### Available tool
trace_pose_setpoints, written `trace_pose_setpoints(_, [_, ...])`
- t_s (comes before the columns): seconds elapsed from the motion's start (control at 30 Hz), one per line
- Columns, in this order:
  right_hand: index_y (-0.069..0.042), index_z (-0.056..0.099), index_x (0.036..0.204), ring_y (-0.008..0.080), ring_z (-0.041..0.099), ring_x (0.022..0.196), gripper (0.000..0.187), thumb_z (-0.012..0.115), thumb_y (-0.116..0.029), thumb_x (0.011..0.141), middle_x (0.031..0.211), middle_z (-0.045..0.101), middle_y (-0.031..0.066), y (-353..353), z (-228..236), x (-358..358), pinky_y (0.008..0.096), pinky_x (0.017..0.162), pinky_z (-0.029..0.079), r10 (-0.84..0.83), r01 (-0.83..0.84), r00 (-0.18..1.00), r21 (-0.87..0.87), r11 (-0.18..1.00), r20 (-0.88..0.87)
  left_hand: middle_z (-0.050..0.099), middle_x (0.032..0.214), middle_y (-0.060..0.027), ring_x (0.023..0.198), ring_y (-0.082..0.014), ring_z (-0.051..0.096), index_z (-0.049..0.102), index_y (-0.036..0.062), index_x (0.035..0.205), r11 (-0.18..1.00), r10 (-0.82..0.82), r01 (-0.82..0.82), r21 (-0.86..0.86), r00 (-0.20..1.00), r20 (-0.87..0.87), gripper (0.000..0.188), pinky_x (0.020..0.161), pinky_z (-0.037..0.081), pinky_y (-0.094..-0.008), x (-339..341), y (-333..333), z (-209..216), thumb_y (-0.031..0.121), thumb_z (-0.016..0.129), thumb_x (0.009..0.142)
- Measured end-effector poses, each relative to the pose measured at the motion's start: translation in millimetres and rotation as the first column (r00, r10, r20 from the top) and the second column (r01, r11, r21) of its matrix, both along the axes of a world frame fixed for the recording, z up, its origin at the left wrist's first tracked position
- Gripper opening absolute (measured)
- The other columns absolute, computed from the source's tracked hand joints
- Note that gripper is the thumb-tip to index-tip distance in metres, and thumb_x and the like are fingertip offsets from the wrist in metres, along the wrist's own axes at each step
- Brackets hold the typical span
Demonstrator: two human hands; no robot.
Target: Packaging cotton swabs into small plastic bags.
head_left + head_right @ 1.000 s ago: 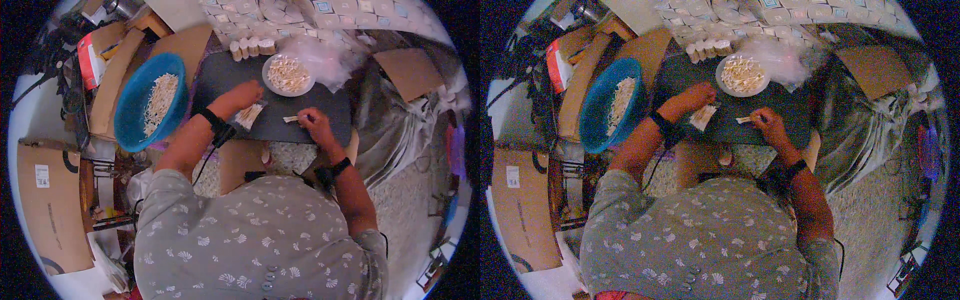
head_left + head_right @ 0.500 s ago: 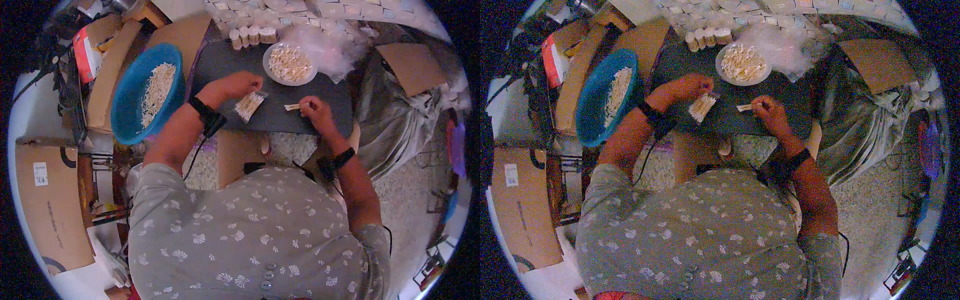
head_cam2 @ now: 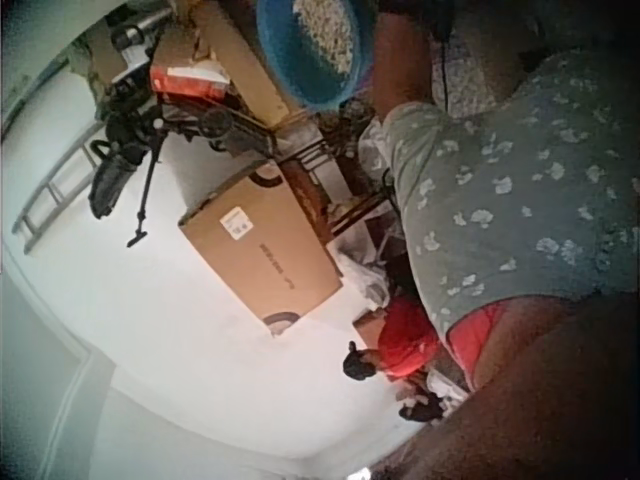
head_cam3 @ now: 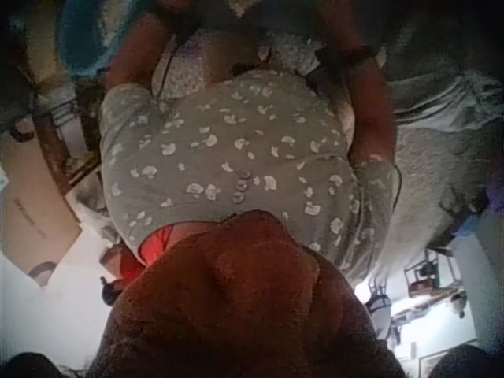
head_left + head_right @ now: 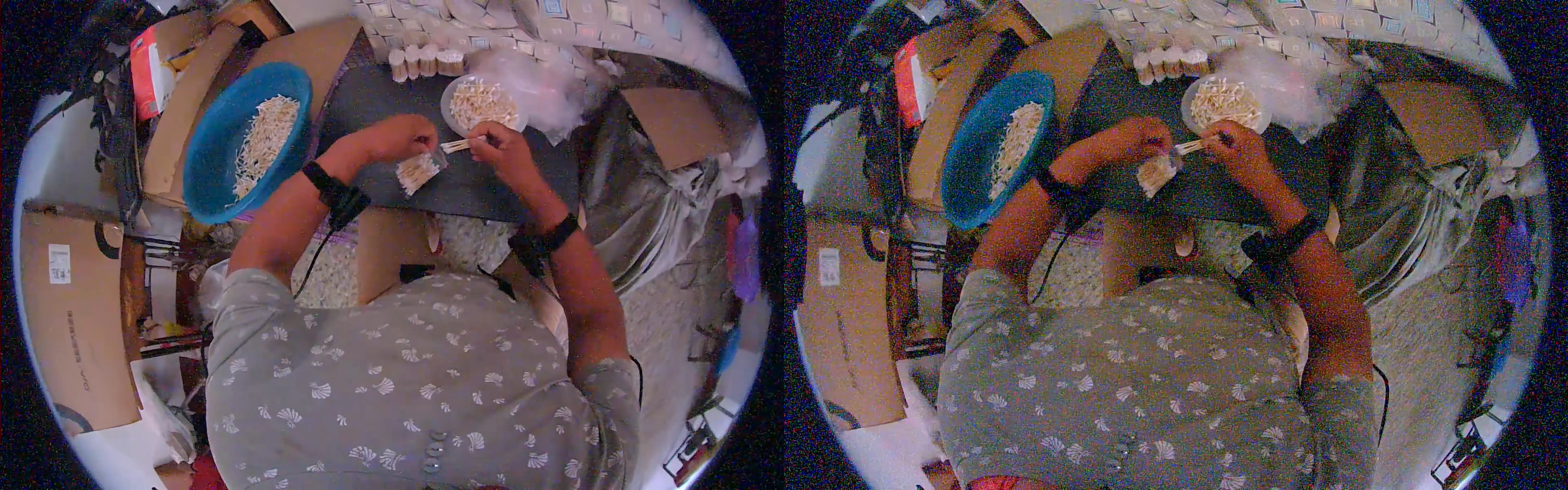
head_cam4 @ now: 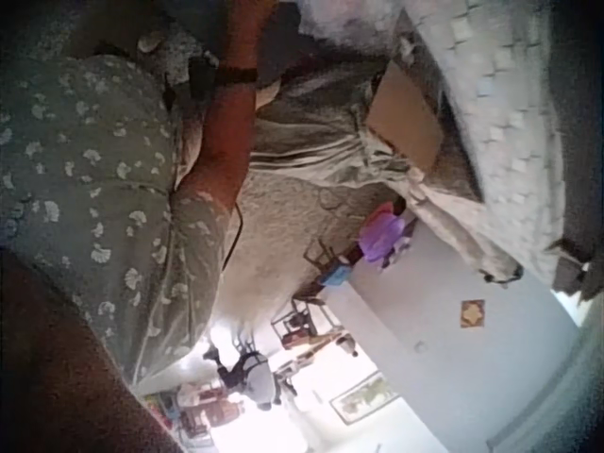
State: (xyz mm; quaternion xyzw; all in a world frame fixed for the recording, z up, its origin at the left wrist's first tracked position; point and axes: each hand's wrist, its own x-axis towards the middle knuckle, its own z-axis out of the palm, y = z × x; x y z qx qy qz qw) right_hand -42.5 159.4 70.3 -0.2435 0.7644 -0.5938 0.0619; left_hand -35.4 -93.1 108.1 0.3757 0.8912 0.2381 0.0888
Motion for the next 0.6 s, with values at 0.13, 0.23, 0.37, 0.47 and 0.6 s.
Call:
trace_pose_setpoints(0.13, [-0.003,0.062,0.092,0.0117,0.059,0.064,0.015,0.06,-0.018,0.087,0.076,0.063,0.004,-9.4,7.7,-1.0,0.0264,0.061,0.049,0.087,-0.086,0.996,0.034,0.996,-0.019,0.06,0.087,-0.0105,0.083,-0.0289,0.059,0.06,0.0067,0.085,1.0,0.005,-0.005,0.011,1.0,-0.023,0.012,0.073,0.046,-0.0384,7.3,-0.5,4.5,0.013,0.062,0.076])
trace_pose_setpoints(0.23, [-0.002,0.062,0.091,0.0082,0.056,0.065,0.012,0.06,-0.014,0.087,0.077,0.061,0.001,-14.2,14.9,2.6,0.0237,0.06,0.048,0.118,-0.119,0.993,0.071,0.99,0.024,0.059,0.087,-0.0099,0.084,-0.0282,0.058,0.06,0.0071,0.087,0.998,-0.01,0.014,0.064,0.999,-0.05,0.013,0.074,0.046,-0.038,12.3,-2.8,6.9,0.013,0.062,0.076])
trace_pose_setpoints(0.37, [-0.002,0.062,0.092,0.0085,0.056,0.064,0.013,0.06,-0.014,0.087,0.076,0.06,0.0007,-14.2,19.1,-0.5,0.0244,0.06,0.048,0.128,-0.137,0.986,0.084,0.987,0.107,0.059,0.086,-0.0097,0.083,-0.0275,0.059,0.061,0.0072,0.087,0.995,-0.01,0.012,0.1,1.0,-0.022,0.013,0.073,0.046,-0.0375,15.7,2.0,14.9,0.013,0.063,0.076])
trace_pose_setpoints(0.47, [-0.003,0.062,0.09,0.0083,0.055,0.065,0.012,0.06,-0.014,0.086,0.076,0.06,0.0,-9.6,27.1,0.0,0.024,0.06,0.048,0.238,-0.238,0.942,-0.029,0.971,0.235,0.058,0.084,-0.0092,0.082,-0.0264,0.059,0.061,0.0066,0.087,0.991,-0.016,0.024,0.129,0.998,-0.061,0.013,0.072,0.046,-0.0364,18.3,3.8,15.2,0.014,0.064,0.076])
trace_pose_setpoints(0.6, [-0.005,0.062,0.089,0.0078,0.055,0.065,0.011,0.059,-0.015,0.086,0.076,0.06,-0.0006,-3.9,26.0,-8.6,0.0232,0.061,0.048,0.257,-0.281,0.908,0.028,0.959,0.33,0.058,0.083,-0.0091,0.08,-0.025,0.058,0.061,0.0062,0.086,0.988,-0.022,0.029,0.151,0.998,-0.05,0.014,0.07,0.046,-0.0356,16.9,10.3,12.5,0.014,0.066,0.076])
